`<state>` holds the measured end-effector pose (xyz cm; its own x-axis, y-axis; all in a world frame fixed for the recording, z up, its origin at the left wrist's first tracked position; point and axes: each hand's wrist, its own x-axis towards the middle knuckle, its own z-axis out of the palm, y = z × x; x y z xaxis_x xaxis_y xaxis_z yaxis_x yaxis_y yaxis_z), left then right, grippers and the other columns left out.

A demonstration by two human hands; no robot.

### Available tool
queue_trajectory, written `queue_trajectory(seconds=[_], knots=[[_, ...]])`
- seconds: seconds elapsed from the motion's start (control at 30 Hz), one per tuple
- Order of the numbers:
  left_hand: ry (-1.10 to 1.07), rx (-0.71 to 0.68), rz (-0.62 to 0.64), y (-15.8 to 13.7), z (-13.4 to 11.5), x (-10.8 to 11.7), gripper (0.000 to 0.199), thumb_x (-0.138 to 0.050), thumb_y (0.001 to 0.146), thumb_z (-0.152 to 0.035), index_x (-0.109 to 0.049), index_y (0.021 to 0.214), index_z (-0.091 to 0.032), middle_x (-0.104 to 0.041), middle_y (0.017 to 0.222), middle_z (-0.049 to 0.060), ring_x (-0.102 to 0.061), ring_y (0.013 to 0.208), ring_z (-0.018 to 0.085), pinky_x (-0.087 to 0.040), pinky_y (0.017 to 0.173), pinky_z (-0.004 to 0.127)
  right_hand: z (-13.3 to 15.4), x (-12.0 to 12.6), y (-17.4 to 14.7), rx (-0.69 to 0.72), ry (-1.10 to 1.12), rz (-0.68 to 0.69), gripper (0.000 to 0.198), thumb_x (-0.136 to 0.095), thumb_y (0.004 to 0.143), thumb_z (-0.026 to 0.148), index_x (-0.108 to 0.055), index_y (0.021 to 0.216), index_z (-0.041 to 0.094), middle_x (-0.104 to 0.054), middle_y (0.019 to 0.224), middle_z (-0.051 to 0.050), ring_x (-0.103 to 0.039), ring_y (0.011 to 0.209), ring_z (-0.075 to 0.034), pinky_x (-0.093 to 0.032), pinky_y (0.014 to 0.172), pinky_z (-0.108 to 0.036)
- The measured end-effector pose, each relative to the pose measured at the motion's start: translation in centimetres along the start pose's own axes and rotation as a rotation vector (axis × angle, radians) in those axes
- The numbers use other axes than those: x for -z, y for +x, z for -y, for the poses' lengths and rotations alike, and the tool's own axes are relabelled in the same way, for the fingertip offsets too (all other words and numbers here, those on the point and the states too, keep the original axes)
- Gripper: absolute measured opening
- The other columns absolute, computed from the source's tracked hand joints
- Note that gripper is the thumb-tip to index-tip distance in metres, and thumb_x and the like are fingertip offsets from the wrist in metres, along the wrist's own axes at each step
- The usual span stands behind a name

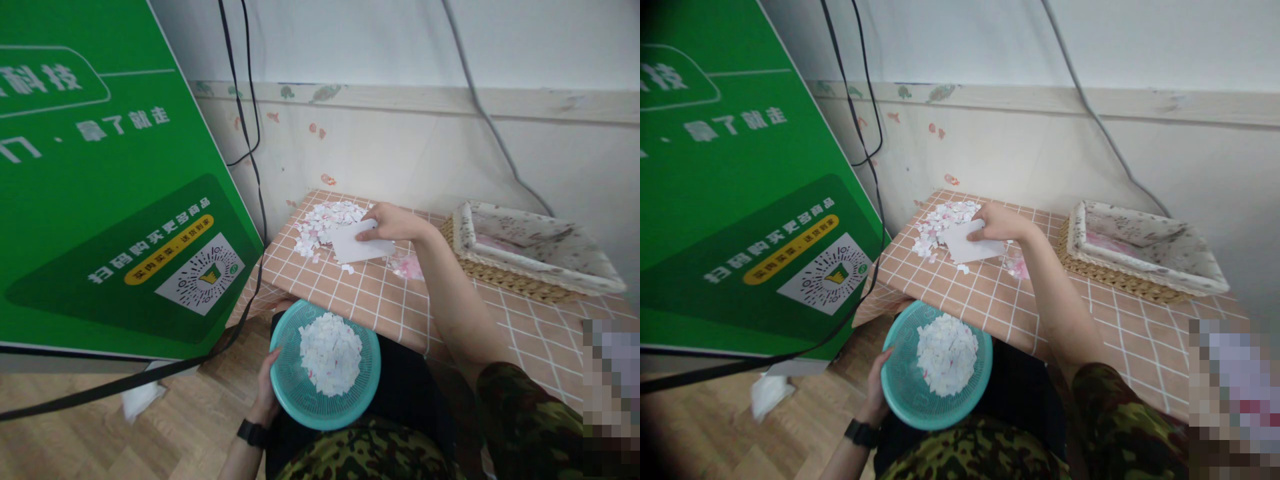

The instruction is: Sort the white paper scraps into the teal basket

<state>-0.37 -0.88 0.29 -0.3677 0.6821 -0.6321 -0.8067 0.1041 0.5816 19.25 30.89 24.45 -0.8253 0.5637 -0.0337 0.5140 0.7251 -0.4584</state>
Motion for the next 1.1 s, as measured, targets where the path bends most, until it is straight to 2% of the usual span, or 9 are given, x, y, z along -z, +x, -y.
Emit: queue_trajectory(seconds=[0.4,0.83,1.1], knots=[[-0.009,0.014,0.021,0.1,0.0,0.2,0.021,-0.068,0.069,-0.029,-0.073,0.082,-0.013,-0.075,0.08,0.007,-0.068,0.07,0.022,-0.05,0.078,0.037,0.0,-0.2,0.1,-0.016,0.037,0.015,0.032,-0.063,0.072,0.041,-0.07,0.082,0.011,-0.065,0.07,-0.005,-0.055,0.061,-0.015,-0.037,0.052,-0.025],[-0.001,-0.008,-0.032,0.0,0.0,0.1,0.017,-0.071,0.065,-0.027,-0.072,0.076,-0.013,-0.074,0.073,0.006,-0.066,0.064,0.021,-0.051,0.07,0.035,-0.8,-0.4,0.4,-0.004,0.019,-0.005,0.034,-0.061,0.073,0.041,-0.07,0.082,0.01,-0.065,0.071,-0.006,-0.053,0.06,-0.014,-0.037,0.053,-0.026],[-0.017,0.018,0.017,0.4,0.3,0.6,0.022,-0.068,0.07,-0.029,-0.072,0.082,-0.012,-0.074,0.077,0.008,-0.067,0.068,0.023,-0.051,0.075,0.037,-1.0,0.6,-0.5,0.007,0.091,0.019,0.033,-0.064,0.071,0.041,-0.07,0.079,0.01,-0.064,0.068,-0.005,-0.052,0.058,-0.013,-0.036,0.05,-0.025]])
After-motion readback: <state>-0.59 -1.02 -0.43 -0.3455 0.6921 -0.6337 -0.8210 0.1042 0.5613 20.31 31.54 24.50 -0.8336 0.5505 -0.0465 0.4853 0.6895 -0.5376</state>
